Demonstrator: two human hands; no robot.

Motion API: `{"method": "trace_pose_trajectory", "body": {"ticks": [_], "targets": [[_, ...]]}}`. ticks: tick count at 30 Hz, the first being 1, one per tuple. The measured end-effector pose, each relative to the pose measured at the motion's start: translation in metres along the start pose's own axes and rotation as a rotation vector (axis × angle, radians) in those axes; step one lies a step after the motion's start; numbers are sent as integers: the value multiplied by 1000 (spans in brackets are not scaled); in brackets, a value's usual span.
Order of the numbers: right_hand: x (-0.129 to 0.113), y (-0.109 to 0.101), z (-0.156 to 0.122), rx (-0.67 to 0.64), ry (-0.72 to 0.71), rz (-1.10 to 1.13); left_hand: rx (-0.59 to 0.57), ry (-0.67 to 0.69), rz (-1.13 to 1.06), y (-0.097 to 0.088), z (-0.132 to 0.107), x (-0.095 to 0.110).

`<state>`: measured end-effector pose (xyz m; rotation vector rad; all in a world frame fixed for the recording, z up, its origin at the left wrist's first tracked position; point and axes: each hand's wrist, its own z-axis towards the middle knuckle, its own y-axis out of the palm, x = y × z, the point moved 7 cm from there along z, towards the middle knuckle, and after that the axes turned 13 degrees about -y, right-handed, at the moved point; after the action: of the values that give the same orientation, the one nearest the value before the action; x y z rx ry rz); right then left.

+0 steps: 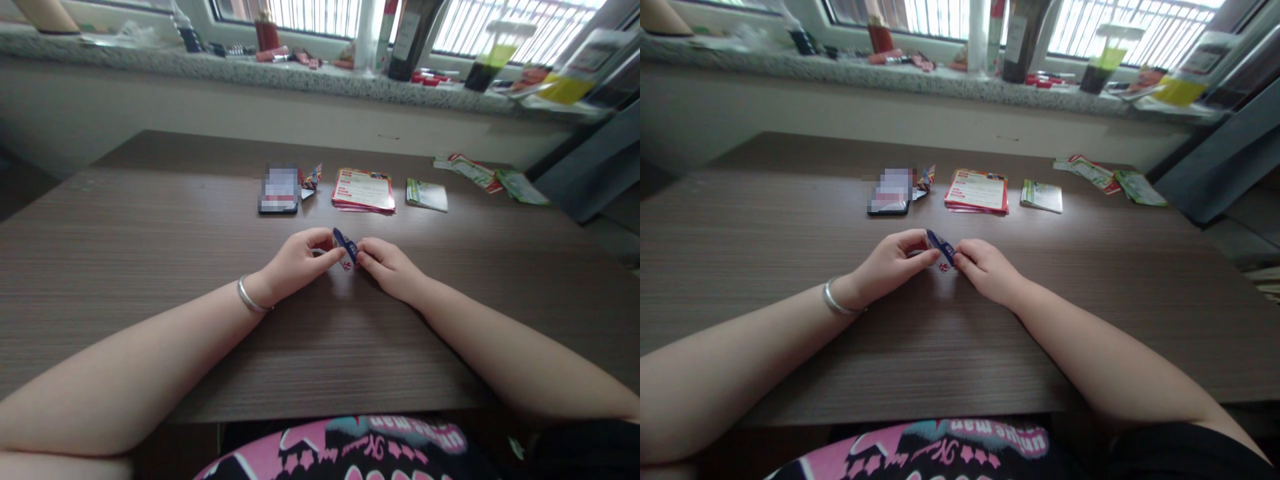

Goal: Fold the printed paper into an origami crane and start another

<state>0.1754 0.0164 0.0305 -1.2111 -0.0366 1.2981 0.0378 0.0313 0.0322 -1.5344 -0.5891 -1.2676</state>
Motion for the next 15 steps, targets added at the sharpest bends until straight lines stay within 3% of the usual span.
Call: {"method": "trace_pose_trajectory", "body": {"ticks": [6, 10, 15], "targets": [[9, 5, -2, -50, 43, 65, -131, -62, -280, 8, -2, 0], [15, 7, -4, -43, 66, 149, -295, -65, -414, 18, -4, 0], [17, 8, -3, -67, 99, 164, -254, -43, -330, 17, -1, -2]]}}
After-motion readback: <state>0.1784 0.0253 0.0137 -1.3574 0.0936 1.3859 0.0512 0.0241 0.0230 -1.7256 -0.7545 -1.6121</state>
